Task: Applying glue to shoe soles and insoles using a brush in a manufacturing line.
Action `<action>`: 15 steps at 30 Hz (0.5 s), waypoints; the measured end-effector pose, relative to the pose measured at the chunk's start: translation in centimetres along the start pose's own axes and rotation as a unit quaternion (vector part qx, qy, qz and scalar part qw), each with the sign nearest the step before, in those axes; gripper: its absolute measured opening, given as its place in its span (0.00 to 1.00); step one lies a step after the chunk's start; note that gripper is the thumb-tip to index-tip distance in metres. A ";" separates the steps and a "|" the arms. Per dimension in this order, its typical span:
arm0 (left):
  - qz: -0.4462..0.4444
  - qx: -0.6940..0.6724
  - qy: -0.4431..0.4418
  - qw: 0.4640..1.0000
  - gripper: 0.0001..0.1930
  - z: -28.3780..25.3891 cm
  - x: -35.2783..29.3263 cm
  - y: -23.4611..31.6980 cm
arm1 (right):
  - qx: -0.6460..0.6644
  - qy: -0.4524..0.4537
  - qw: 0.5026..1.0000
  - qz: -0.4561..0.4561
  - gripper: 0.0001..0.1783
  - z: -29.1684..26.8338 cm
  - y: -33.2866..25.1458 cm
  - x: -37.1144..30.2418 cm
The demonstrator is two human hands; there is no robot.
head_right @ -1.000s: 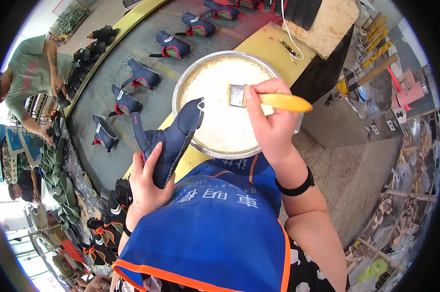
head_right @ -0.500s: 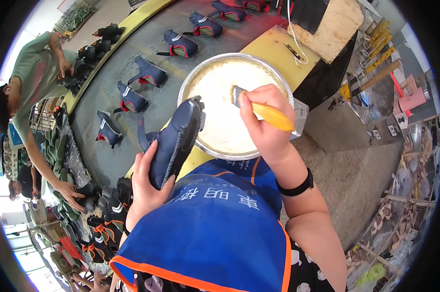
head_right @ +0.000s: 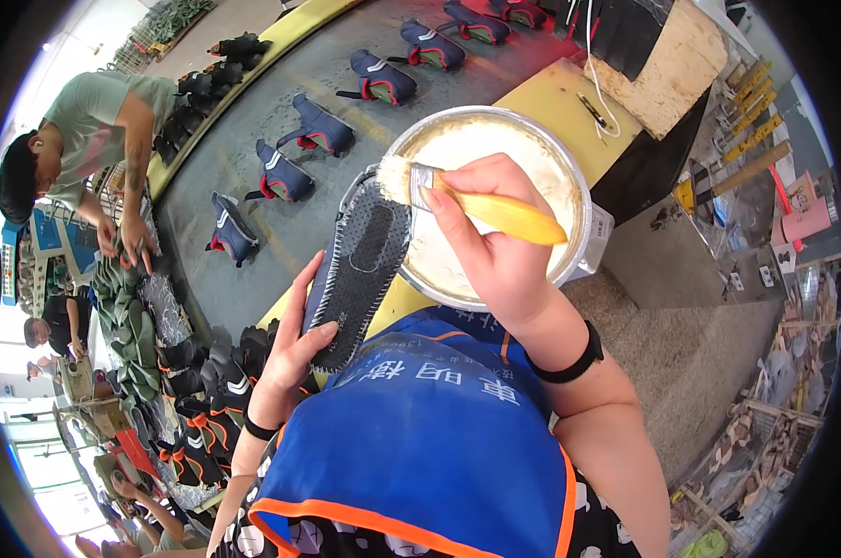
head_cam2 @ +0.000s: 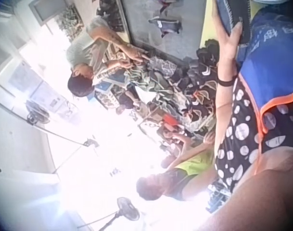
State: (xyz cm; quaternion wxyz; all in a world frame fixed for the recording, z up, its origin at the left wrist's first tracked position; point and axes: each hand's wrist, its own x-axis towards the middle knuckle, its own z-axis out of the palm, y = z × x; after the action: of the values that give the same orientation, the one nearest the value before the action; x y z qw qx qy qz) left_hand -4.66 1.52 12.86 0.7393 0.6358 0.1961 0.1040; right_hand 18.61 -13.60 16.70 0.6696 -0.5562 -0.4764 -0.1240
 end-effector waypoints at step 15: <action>-0.077 -0.281 0.211 0.933 0.35 -7.2 3.6 0.2 | -0.108 0.014 0.973 0.202 0.03 -7.7 7.1 -0.4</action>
State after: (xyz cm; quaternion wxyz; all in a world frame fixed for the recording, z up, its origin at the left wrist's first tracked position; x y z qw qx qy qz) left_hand -4.40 9.51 11.70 0.8353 0.3480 0.3586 0.2291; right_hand 27.21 -17.93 12.50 0.6234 -0.7080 -0.3287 -0.0450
